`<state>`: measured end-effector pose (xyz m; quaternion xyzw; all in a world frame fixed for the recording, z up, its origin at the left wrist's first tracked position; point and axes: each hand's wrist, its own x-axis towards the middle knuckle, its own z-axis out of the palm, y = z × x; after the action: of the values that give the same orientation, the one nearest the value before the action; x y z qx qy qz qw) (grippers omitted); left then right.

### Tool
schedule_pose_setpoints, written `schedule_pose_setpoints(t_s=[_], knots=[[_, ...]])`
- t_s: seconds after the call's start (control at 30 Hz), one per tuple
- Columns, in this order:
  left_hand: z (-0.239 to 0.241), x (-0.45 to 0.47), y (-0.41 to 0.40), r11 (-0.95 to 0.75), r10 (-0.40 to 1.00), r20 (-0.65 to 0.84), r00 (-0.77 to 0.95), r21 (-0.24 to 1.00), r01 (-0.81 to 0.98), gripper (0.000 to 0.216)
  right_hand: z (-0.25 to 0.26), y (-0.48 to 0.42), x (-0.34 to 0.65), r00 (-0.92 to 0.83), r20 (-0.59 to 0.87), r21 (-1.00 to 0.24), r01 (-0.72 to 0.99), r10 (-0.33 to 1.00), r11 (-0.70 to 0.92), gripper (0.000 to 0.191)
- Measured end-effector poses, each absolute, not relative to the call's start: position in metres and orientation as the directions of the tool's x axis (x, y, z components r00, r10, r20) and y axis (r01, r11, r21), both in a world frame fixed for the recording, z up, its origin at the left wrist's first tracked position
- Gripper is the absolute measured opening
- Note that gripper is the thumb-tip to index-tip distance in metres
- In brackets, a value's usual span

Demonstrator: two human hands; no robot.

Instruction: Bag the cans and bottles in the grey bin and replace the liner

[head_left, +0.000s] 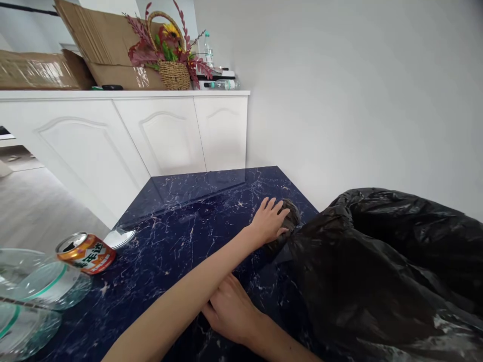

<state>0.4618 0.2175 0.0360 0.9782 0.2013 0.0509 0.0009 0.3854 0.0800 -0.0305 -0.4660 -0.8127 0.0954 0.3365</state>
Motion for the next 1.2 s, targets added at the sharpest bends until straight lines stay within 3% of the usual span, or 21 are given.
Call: schedule_pose_setpoints(t_s=[0.17,0.33,0.47,0.57,0.67,1.0,1.2], knots=[[0.000,0.443,0.226,-0.902,0.432,0.015,0.902,0.035,0.431,0.075,-0.034,0.079,0.385,-0.352,0.494,-0.405,0.716,0.795,0.568,0.027],[-0.012,0.434,0.187,-0.868,0.496,0.055,0.867,0.020,0.495,0.071,-0.030,0.076,0.385,-0.401,0.418,-0.416,0.714,0.815,0.564,0.025],[-0.016,0.432,0.154,-0.867,0.497,0.007,0.868,0.058,0.496,0.089,-0.025,0.075,0.385,-0.412,0.400,-0.448,0.691,0.819,0.567,0.022],[-0.016,0.428,0.152,-0.865,0.495,-0.065,0.867,0.059,0.498,0.078,-0.026,0.074,0.385,-0.389,0.391,-0.483,0.685,0.834,0.545,0.024],[-0.012,0.423,0.167,-0.895,0.441,-0.084,0.894,0.034,0.445,0.065,-0.031,0.073,0.385,-0.387,0.370,-0.505,0.680,0.845,0.532,0.032],[-0.009,0.421,0.213,-0.984,0.178,-0.063,0.982,-0.015,0.178,0.059,-0.034,0.074,0.385,-0.322,0.442,-0.503,0.684,0.837,0.529,0.027],[-0.005,0.432,0.215,-0.995,0.094,-0.018,0.995,-0.027,0.094,0.052,-0.032,0.074,0.387,-0.351,0.420,-0.549,0.636,0.837,0.542,0.032]])
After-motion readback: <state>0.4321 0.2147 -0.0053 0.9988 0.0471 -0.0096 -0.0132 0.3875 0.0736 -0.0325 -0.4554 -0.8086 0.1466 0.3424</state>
